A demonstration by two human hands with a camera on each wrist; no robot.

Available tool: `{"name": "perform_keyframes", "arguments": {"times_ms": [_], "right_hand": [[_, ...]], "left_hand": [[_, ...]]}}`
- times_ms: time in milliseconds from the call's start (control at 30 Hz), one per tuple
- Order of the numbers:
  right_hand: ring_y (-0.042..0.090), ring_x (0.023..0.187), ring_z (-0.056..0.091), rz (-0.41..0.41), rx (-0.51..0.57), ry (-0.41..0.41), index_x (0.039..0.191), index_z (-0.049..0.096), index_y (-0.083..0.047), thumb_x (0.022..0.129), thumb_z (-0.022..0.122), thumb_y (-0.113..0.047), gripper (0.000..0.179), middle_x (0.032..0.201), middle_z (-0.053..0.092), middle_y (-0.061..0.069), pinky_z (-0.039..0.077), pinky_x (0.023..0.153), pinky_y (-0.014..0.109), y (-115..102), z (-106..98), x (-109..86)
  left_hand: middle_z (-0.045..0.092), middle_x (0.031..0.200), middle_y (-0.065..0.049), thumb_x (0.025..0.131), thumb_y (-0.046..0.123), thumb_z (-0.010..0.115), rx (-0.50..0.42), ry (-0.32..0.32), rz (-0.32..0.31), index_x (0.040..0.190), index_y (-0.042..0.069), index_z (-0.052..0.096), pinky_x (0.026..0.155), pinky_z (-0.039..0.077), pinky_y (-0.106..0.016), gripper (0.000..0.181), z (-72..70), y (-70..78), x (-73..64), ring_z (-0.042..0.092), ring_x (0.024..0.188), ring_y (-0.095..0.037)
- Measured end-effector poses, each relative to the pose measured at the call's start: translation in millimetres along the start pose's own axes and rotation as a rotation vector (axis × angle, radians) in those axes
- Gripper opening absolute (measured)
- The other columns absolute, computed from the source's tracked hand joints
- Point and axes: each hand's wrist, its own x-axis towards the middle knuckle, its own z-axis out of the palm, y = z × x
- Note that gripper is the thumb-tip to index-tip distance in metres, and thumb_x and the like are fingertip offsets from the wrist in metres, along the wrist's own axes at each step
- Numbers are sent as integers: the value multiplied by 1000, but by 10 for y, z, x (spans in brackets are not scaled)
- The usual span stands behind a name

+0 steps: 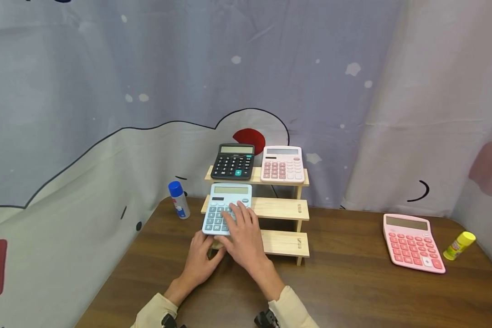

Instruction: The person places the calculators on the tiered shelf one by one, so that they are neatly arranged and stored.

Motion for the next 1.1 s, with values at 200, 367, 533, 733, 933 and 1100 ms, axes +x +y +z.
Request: {"name": "perform_keyframes", "arguments": {"times_ms": [200,367,533,733,933,1100], "right_hand": [[33,141,42,5,-3,7,133,59,-13,84,77,-46,62,144,53,13,34,112,51,-10,7,2],[33,141,42,7,-7,9,132,60,-12,84,77,-46,62,144,52,13,34,113,51,-10,16,-4],[33,141,41,2,-29,13,132,60,-13,84,76,-48,62,144,52,12,34,113,51,-7,26,-8],[33,141,42,-13,-31,22,132,60,-14,83,76,-49,62,144,52,12,34,113,51,15,28,-5],[34,140,42,-16,-10,40,131,60,-14,82,78,-48,62,143,53,13,34,112,52,22,35,-7],[34,140,42,-14,-16,39,131,60,-14,82,77,-48,62,143,53,13,34,112,51,12,36,-10]], "left_hand": [[55,137,-13,90,31,72,2,-5,-7,139,11,58,97,41,-46,55,-3,1,-2,51,115,-27],[55,139,-12,91,31,71,-6,-17,-23,140,11,57,97,41,-46,55,-16,15,-1,50,116,-27],[54,139,-12,91,32,71,-2,-20,-28,139,11,58,97,40,-46,54,-16,16,-3,50,117,-27],[55,138,-12,90,33,72,3,-9,-16,140,12,58,98,41,-47,55,-5,10,2,50,117,-26],[55,137,-11,91,33,71,1,-17,-19,140,13,57,98,40,-47,55,-3,11,6,50,116,-26],[55,137,-11,90,32,72,5,-8,-9,140,12,57,98,40,-46,56,2,-6,-6,50,117,-26]]}}
